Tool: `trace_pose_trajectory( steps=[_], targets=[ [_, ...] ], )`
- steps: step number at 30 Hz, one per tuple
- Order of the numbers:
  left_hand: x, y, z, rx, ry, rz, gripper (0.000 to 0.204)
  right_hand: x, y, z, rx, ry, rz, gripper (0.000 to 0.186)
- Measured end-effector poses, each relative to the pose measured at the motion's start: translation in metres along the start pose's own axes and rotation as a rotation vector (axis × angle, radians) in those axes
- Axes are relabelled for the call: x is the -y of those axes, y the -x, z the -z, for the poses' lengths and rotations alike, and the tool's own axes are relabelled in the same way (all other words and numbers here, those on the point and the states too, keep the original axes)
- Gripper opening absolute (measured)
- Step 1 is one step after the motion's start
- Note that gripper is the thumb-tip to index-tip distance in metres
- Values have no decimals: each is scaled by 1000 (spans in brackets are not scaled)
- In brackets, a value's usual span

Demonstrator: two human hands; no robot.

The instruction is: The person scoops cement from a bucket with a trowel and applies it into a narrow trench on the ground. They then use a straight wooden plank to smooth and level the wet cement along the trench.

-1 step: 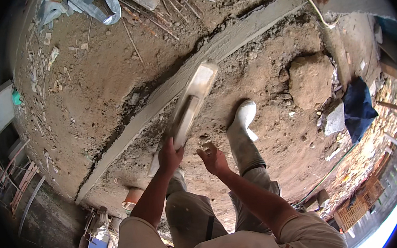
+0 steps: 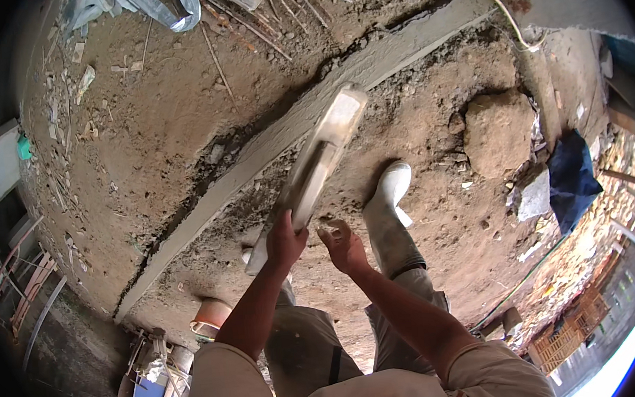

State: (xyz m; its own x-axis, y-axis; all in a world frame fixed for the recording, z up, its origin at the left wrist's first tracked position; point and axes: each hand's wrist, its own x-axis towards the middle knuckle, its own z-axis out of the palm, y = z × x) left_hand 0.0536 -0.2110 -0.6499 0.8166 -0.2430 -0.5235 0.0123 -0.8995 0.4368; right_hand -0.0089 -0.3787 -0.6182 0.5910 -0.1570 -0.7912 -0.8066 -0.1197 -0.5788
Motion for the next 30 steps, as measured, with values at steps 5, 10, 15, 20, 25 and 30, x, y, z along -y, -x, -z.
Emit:
trace_pose_trajectory(
  steps=[5, 10, 15, 20, 25, 30],
  targets=[
    [-87, -48, -69, -116, 611, -125, 43, 11, -87, 26, -390, -323, 54, 47],
    [-93, -7, -51, 142, 653, -215, 70, -55, -209, 84, -658, -146, 101, 55],
    [3, 122, -52, 125, 650, 17, 58, -53, -296, 89, -530, -230, -160, 45],
    [47, 185, -67, 276, 692, 197, 51, -75, -292, 5, -444, 299, -105, 60],
    [56, 208, -85, 586, 812, 165, 56, -131, -223, -152, -231, 321, 139, 56],
    [82, 244, -79, 596, 1000, 95, 56, -143, -162, -305, -9, 634, 334, 53]
  ],
)
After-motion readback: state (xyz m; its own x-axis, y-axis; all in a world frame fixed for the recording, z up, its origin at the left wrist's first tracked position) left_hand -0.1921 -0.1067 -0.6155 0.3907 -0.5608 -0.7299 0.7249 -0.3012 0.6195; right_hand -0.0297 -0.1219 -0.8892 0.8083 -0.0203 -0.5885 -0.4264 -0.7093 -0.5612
